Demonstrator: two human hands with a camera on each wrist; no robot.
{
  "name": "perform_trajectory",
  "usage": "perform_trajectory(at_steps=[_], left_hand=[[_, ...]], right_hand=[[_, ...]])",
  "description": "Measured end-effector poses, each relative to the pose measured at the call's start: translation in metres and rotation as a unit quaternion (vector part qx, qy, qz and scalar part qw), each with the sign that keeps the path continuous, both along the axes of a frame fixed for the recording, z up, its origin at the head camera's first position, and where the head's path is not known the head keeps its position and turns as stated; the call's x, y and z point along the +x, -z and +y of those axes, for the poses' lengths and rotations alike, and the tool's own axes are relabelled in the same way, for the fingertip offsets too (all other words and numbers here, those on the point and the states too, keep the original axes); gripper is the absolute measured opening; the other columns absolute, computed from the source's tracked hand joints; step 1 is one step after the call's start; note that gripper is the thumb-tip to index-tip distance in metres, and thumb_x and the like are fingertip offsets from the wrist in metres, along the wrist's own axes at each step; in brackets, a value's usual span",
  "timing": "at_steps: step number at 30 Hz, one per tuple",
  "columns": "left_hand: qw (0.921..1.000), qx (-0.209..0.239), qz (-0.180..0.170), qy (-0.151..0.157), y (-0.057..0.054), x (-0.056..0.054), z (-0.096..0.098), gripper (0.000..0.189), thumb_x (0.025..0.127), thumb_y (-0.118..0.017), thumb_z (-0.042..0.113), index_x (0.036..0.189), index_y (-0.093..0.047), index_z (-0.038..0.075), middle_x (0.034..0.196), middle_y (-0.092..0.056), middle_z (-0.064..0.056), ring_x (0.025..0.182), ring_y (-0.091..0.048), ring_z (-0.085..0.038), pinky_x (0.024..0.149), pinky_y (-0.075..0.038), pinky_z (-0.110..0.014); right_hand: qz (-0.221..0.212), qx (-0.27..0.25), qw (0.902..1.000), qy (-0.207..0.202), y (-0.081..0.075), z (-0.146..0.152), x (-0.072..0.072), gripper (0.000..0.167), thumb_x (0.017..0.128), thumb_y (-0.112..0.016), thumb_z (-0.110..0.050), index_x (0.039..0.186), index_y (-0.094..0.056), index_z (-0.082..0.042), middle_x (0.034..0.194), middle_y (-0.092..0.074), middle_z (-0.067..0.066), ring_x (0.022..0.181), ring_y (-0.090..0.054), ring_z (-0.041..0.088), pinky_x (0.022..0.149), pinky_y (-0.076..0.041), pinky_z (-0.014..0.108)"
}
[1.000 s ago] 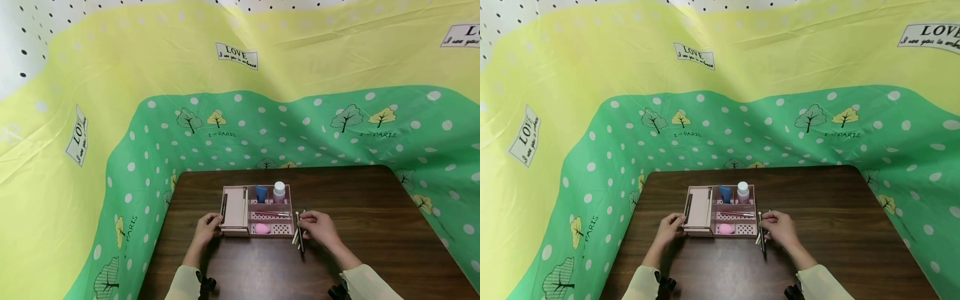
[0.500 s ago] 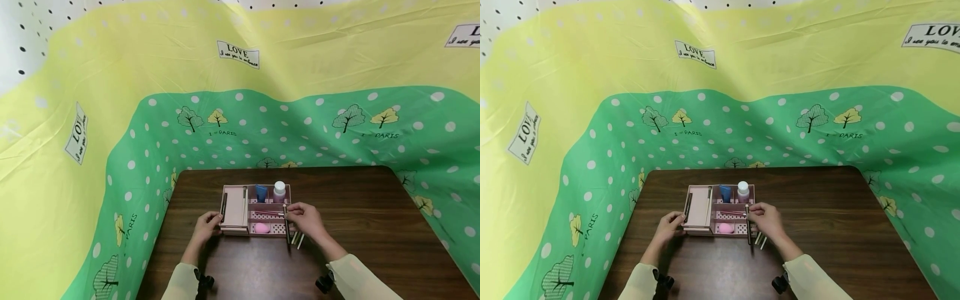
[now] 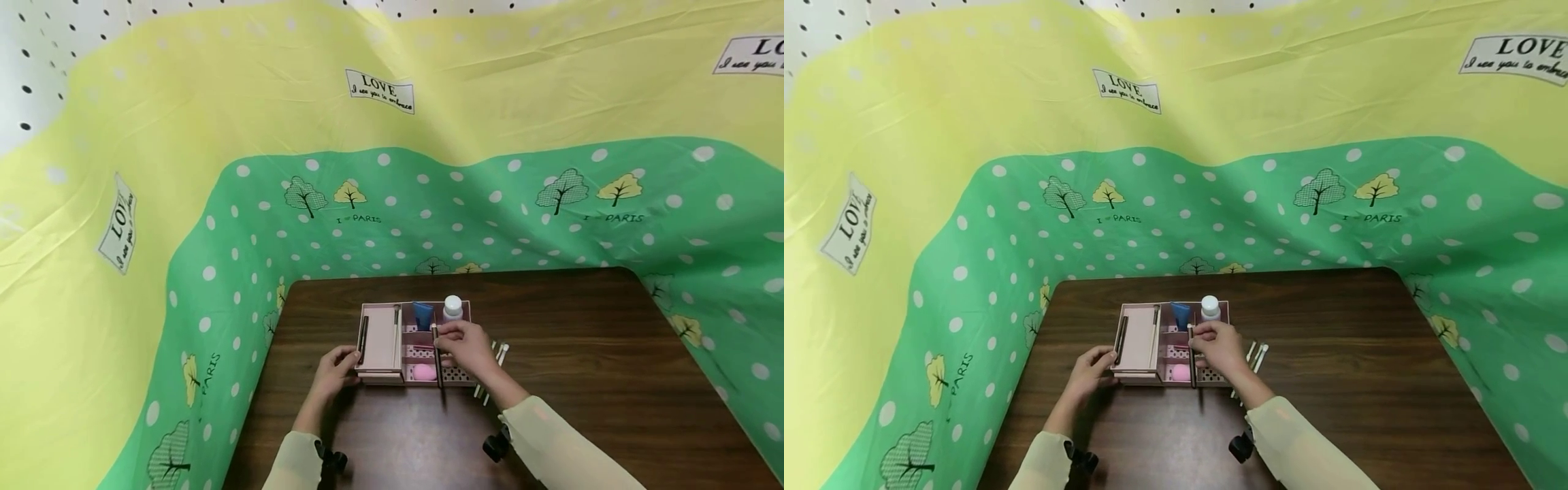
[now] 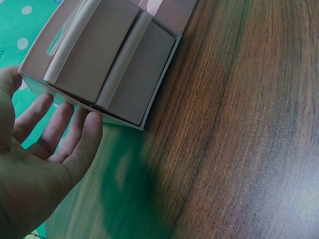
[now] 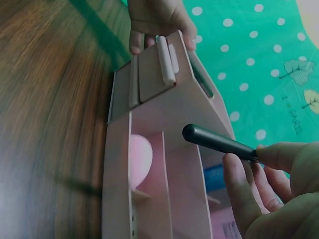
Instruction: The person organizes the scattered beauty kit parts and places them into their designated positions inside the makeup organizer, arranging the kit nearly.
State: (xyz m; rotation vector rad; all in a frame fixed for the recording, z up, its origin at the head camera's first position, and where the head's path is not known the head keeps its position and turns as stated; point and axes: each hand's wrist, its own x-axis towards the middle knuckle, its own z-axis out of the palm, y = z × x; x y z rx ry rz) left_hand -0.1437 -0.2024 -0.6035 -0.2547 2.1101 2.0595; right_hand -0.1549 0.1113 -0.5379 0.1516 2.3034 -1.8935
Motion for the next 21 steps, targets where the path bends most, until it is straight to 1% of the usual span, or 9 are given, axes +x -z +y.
perform_trajectory(at_steps=[1, 3, 4, 7, 9, 12, 14, 17, 21], left_hand=[[1.0000, 0.000, -0.002, 0.002, -0.003, 0.001, 0.000, 0.033, 0.099, -0.067, 0.013, 0.124, -0.064, -0.008, 0.099, -0.064, -0.005, 0.089, -0.063, -0.015, 0.085, -0.061, -0.061], [1.0000, 0.002, -0.003, 0.003, -0.004, 0.001, 0.000, 0.033, 0.099, -0.068, 0.013, 0.124, -0.064, -0.008, 0.099, -0.064, -0.005, 0.089, -0.063, -0.015, 0.086, -0.061, -0.063], [1.0000, 0.000, -0.002, 0.002, -0.002, 0.001, 0.000, 0.033, 0.099, -0.068, 0.014, 0.124, -0.065, -0.008, 0.100, -0.064, -0.005, 0.089, -0.063, -0.015, 0.085, -0.061, -0.062], [1.0000, -0.005, -0.003, -0.004, 0.011, -0.004, -0.002, 0.033, 0.100, -0.068, 0.016, 0.124, -0.065, -0.006, 0.101, -0.064, -0.005, 0.090, -0.063, -0.014, 0.084, -0.062, -0.061], [0.9999, -0.010, 0.001, -0.007, 0.015, -0.005, -0.002, 0.035, 0.100, -0.068, 0.018, 0.125, -0.065, -0.006, 0.102, -0.064, -0.005, 0.090, -0.063, -0.014, 0.082, -0.063, -0.058], [0.9998, -0.017, 0.006, -0.007, 0.015, -0.004, -0.002, 0.037, 0.100, -0.068, 0.021, 0.125, -0.064, -0.006, 0.103, -0.065, -0.006, 0.091, -0.063, -0.014, 0.079, -0.065, -0.054], [0.9998, -0.019, 0.008, -0.007, 0.015, -0.003, -0.002, 0.038, 0.100, -0.069, 0.022, 0.125, -0.064, -0.006, 0.103, -0.065, -0.006, 0.092, -0.063, -0.015, 0.077, -0.065, -0.052], [0.9998, -0.018, 0.008, -0.008, 0.013, -0.002, -0.001, 0.037, 0.099, -0.070, 0.022, 0.124, -0.065, -0.005, 0.102, -0.065, -0.007, 0.092, -0.063, -0.016, 0.077, -0.065, -0.052], [0.9998, -0.018, 0.006, -0.009, 0.013, -0.003, -0.001, 0.034, 0.098, -0.070, 0.020, 0.122, -0.066, -0.004, 0.100, -0.064, -0.007, 0.092, -0.062, -0.016, 0.078, -0.065, -0.052]], right_hand=[[-0.001, 0.000, 1.0000, 0.000, -0.001, -0.003, -0.002, 0.024, 0.091, -0.074, -0.005, 0.113, -0.069, 0.002, 0.101, -0.073, 0.018, 0.070, -0.073, 0.030, 0.067, -0.066, 0.049], [0.002, 0.003, 1.0000, 0.000, -0.003, -0.010, -0.004, 0.023, 0.090, -0.075, -0.005, 0.111, -0.070, 0.001, 0.100, -0.073, 0.018, 0.070, -0.073, 0.035, 0.066, -0.066, 0.048], [0.003, 0.003, 1.0000, 0.000, -0.004, -0.013, -0.005, 0.022, 0.089, -0.076, -0.004, 0.110, -0.071, 0.001, 0.100, -0.073, 0.018, 0.071, -0.073, 0.037, 0.064, -0.066, 0.047], [0.010, 0.005, 0.9999, -0.002, -0.005, -0.022, -0.008, 0.021, 0.088, -0.077, -0.004, 0.108, -0.071, 0.001, 0.099, -0.073, 0.018, 0.075, -0.073, 0.040, 0.061, -0.066, 0.042], [0.014, 0.005, 0.9999, -0.004, -0.006, -0.028, -0.009, 0.020, 0.088, -0.077, -0.003, 0.107, -0.071, 0.001, 0.099, -0.072, 0.018, 0.077, -0.073, 0.037, 0.059, -0.065, 0.039], [0.021, 0.015, 0.9997, -0.007, -0.009, -0.037, -0.010, 0.020, 0.088, -0.078, -0.004, 0.106, -0.071, 0.000, 0.098, -0.072, 0.017, 0.077, -0.073, 0.035, 0.061, -0.066, 0.041], [0.031, 0.031, 0.9990, -0.008, -0.011, -0.042, -0.011, 0.019, 0.087, -0.078, -0.005, 0.105, -0.071, -0.001, 0.096, -0.073, 0.015, 0.076, -0.073, 0.031, 0.063, -0.066, 0.043], [0.047, 0.048, 0.9977, -0.009, -0.013, -0.049, -0.014, 0.018, 0.088, -0.078, -0.005, 0.104, -0.071, -0.001, 0.093, -0.074, 0.013, 0.072, -0.073, 0.033, 0.065, -0.066, 0.045], [0.045, 0.021, 0.9987, -0.009, -0.016, -0.057, -0.017, 0.019, 0.089, -0.076, -0.003, 0.107, -0.069, 0.001, 0.093, -0.073, 0.015, 0.071, -0.073, 0.040, 0.064, -0.066, 0.048]])
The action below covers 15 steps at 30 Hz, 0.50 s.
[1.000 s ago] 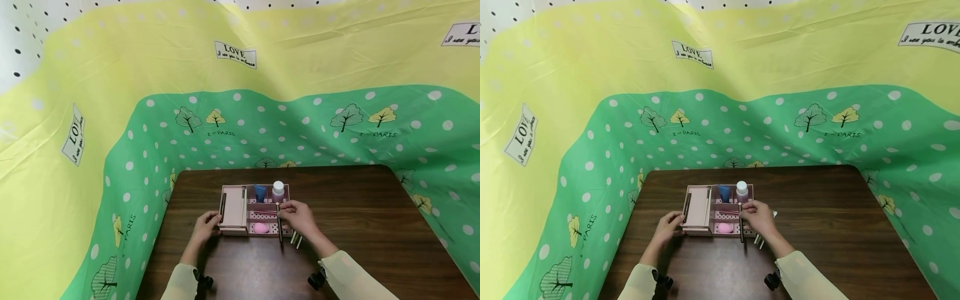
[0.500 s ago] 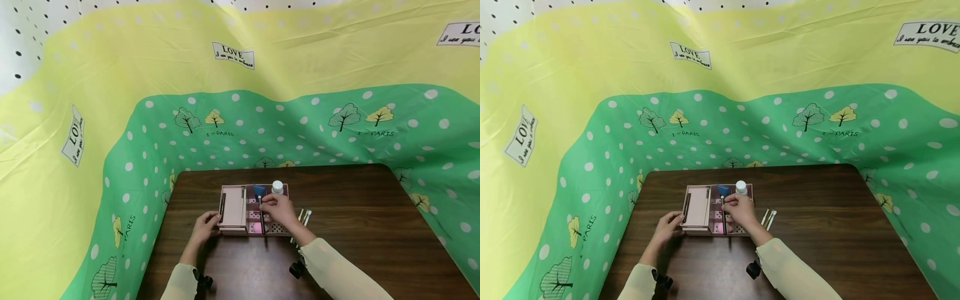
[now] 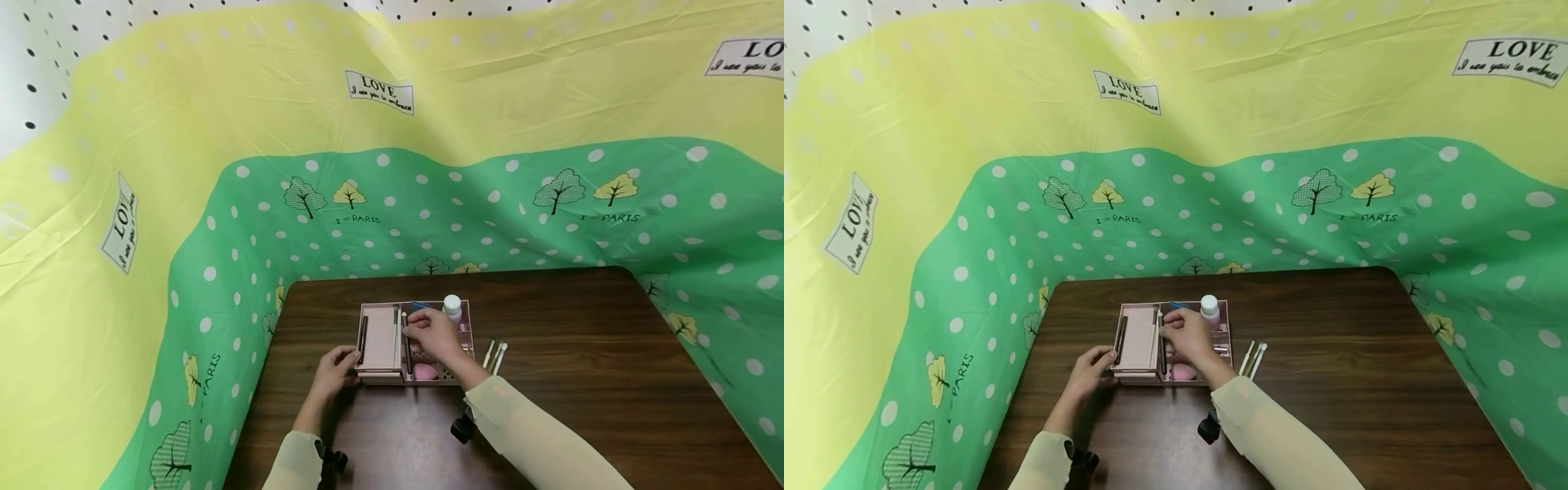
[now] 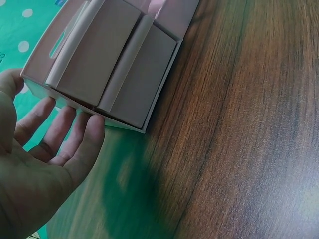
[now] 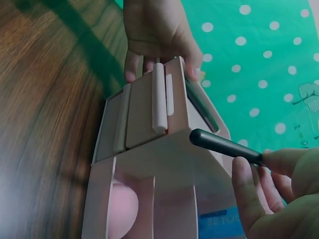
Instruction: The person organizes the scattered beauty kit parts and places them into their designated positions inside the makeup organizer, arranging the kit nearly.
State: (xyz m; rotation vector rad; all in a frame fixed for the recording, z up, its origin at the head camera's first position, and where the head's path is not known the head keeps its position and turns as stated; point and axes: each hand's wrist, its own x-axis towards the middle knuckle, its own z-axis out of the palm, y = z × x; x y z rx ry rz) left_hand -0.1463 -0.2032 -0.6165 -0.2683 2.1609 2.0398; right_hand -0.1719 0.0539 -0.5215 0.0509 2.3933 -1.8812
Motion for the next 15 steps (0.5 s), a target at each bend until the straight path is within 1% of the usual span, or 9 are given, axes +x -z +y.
perform_trajectory(at_steps=[2, 6, 10, 13, 15], left_hand=[[1.0000, -0.002, -0.001, 0.003, 0.001, -0.001, 0.000, 0.035, 0.098, -0.070, 0.021, 0.123, -0.066, -0.003, 0.101, -0.064, -0.006, 0.092, -0.062, -0.016, 0.078, -0.065, -0.052], [1.0000, 0.000, -0.001, 0.006, 0.002, -0.001, -0.001, 0.035, 0.098, -0.071, 0.022, 0.123, -0.066, -0.003, 0.100, -0.065, -0.006, 0.091, -0.063, -0.016, 0.077, -0.066, -0.049], [1.0000, 0.005, 0.000, 0.008, 0.002, -0.001, -0.001, 0.034, 0.097, -0.071, 0.020, 0.122, -0.067, -0.003, 0.100, -0.065, -0.006, 0.087, -0.065, -0.015, 0.075, -0.066, -0.046], [0.9999, 0.005, 0.004, 0.010, 0.002, -0.001, -0.001, 0.035, 0.098, -0.070, 0.020, 0.122, -0.066, -0.004, 0.099, -0.065, -0.006, 0.085, -0.066, -0.014, 0.073, -0.066, -0.045], [0.9999, 0.008, 0.003, 0.008, 0.002, -0.001, -0.001, 0.035, 0.097, -0.071, 0.020, 0.122, -0.066, -0.004, 0.099, -0.065, -0.006, 0.085, -0.066, -0.014, 0.073, -0.066, -0.044]], right_hand=[[-0.003, -0.020, 0.9998, 0.000, 0.000, -0.004, -0.001, 0.020, 0.089, -0.075, 0.000, 0.108, -0.068, 0.004, 0.092, -0.073, 0.017, 0.070, -0.072, 0.042, 0.064, -0.065, 0.050], [-0.008, -0.037, 0.9993, 0.006, 0.000, -0.013, -0.004, 0.023, 0.089, -0.074, 0.002, 0.110, -0.066, 0.007, 0.092, -0.072, 0.018, 0.070, -0.072, 0.040, 0.066, -0.065, 0.052], [-0.017, -0.046, 0.9986, 0.022, 0.001, -0.021, -0.007, 0.024, 0.090, -0.073, 0.001, 0.113, -0.066, 0.005, 0.094, -0.070, 0.017, 0.071, -0.073, 0.032, 0.069, -0.065, 0.051], [-0.022, -0.051, 0.9980, 0.031, 0.003, -0.025, -0.010, 0.024, 0.090, -0.073, 0.000, 0.112, -0.066, 0.004, 0.094, -0.070, 0.017, 0.075, -0.073, 0.032, 0.070, -0.066, 0.050], [-0.024, -0.048, 0.9980, 0.034, 0.005, -0.027, -0.012, 0.023, 0.089, -0.074, -0.001, 0.111, -0.067, 0.003, 0.094, -0.070, 0.017, 0.075, -0.073, 0.034, 0.069, -0.066, 0.049]])
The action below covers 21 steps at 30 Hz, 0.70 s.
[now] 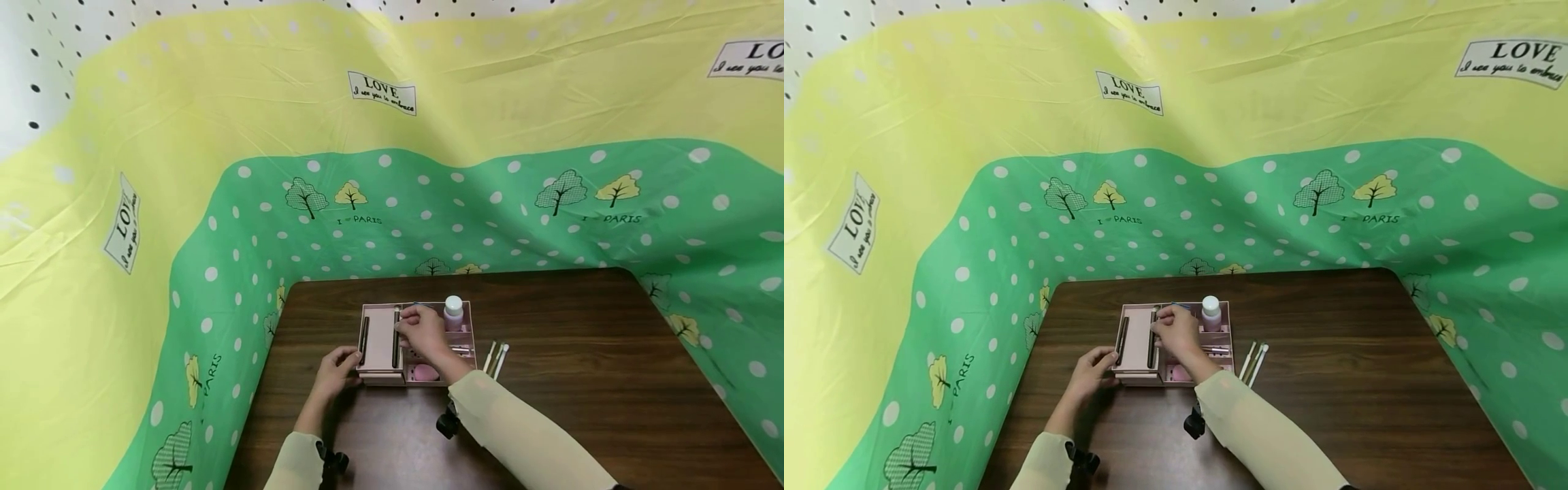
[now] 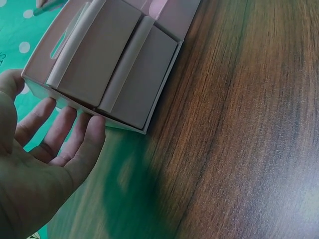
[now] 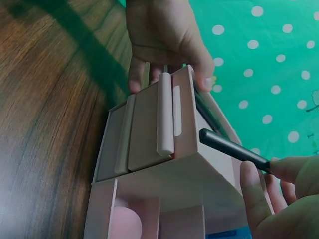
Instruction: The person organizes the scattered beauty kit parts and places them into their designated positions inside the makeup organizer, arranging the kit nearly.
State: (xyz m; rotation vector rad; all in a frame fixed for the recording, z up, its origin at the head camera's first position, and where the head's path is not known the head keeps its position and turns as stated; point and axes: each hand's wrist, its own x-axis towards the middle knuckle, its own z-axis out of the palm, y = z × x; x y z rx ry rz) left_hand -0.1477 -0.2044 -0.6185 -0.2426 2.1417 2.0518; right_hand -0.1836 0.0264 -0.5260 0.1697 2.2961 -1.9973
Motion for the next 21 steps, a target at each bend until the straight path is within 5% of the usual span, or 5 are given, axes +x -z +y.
perform_trajectory(at_steps=[14, 21], left_hand=[[0.9999, -0.006, -0.005, -0.008, 0.002, 0.000, 0.000, 0.034, 0.097, -0.072, 0.021, 0.121, -0.067, -0.001, 0.101, -0.064, -0.007, 0.093, -0.063, -0.016, 0.075, -0.066, -0.047], [0.9999, -0.009, -0.003, -0.011, 0.001, 0.001, 0.001, 0.034, 0.098, -0.071, 0.021, 0.121, -0.067, -0.003, 0.100, -0.064, -0.006, 0.092, -0.063, -0.015, 0.072, -0.066, -0.041]], right_hand=[[0.018, 0.116, 0.9931, 0.008, 0.015, -0.011, -0.011, 0.015, 0.084, -0.082, -0.008, 0.096, -0.075, -0.004, 0.077, -0.074, 0.006, 0.059, -0.072, 0.032, 0.048, -0.058, 0.028], [0.045, 0.190, 0.9808, 0.008, 0.015, -0.013, -0.014, 0.012, 0.081, -0.084, -0.010, 0.090, -0.075, -0.008, 0.071, -0.073, 0.000, 0.046, -0.063, 0.011, 0.057, -0.058, 0.027]])
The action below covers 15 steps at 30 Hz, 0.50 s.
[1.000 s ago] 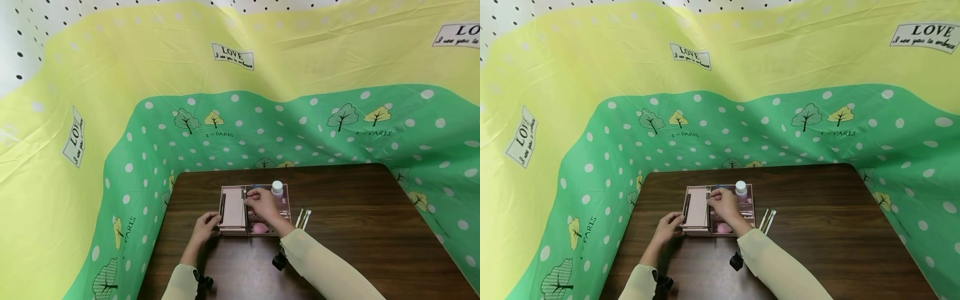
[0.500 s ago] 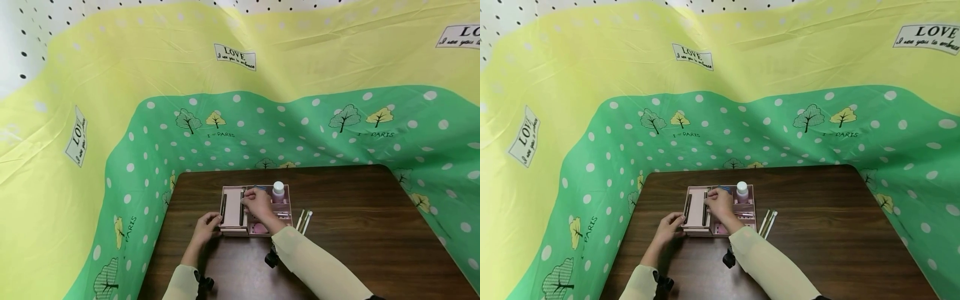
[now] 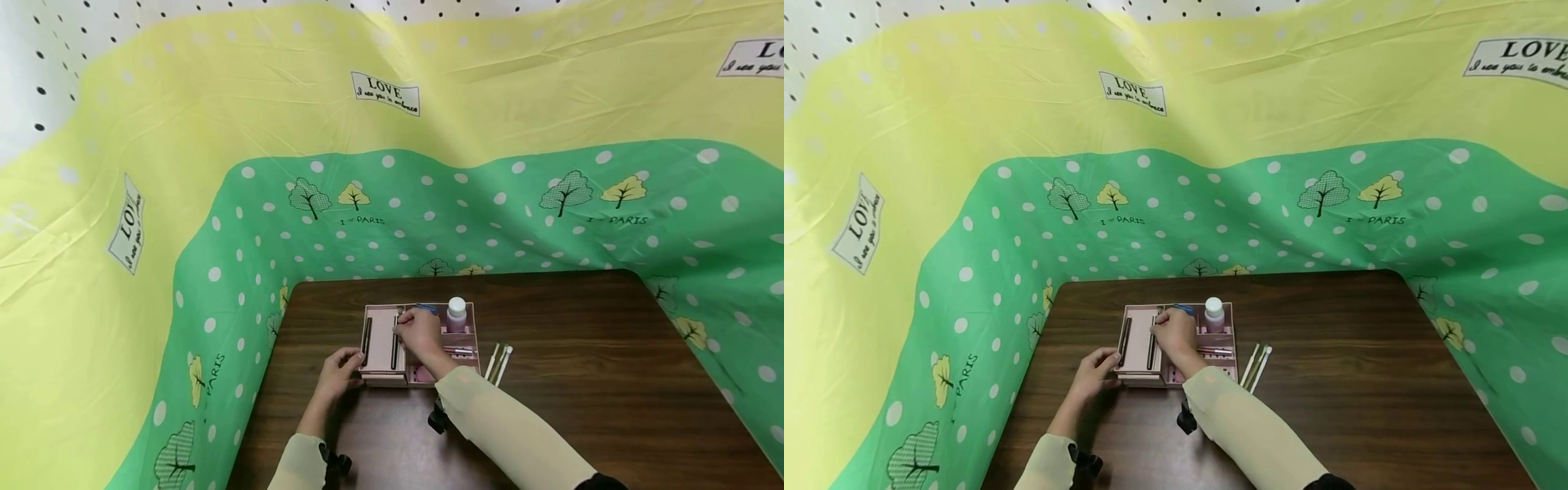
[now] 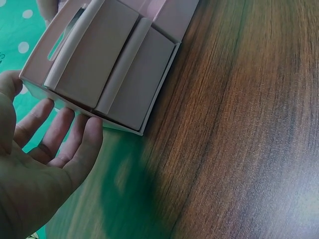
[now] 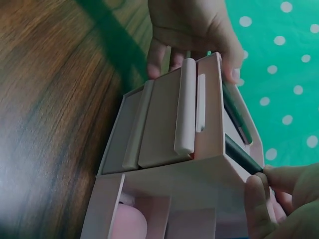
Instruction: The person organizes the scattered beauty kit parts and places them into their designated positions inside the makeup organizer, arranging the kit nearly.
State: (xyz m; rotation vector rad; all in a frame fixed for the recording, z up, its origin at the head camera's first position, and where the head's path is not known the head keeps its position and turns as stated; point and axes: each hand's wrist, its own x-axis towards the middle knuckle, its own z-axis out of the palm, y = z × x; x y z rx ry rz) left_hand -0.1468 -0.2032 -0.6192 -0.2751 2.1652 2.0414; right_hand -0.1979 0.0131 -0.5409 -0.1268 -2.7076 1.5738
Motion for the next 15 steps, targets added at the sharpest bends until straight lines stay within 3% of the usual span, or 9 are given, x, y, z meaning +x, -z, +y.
perform_trajectory(at_steps=[10, 15], left_hand=[[1.0000, 0.003, 0.004, 0.001, -0.0033, 0.0015, 0.0020, 0.034, 0.098, -0.071, 0.022, 0.121, -0.067, -0.004, 0.099, -0.064, -0.005, 0.091, -0.062, -0.015, 0.072, -0.066, -0.041], [1.0000, 0.004, 0.001, -0.004, -0.0016, 0.0012, 0.0023, 0.033, 0.097, -0.071, 0.021, 0.120, -0.067, -0.003, 0.098, -0.064, -0.005, 0.091, -0.062, -0.015, 0.071, -0.066, -0.041]], right_hand=[[0.010, 0.019, 0.9997, -0.014, -0.0002, 0.0021, -0.0014, 0.012, 0.080, -0.080, -0.007, 0.091, -0.077, -0.007, 0.071, -0.073, -0.001, 0.046, -0.062, 0.008, 0.056, -0.057, 0.026], [0.007, -0.008, 0.9996, -0.025, 0.0039, 0.0042, 0.0008, 0.013, 0.082, -0.081, -0.007, 0.093, -0.075, -0.004, 0.074, -0.073, 0.001, 0.051, -0.064, 0.010, 0.056, -0.058, 0.026]])
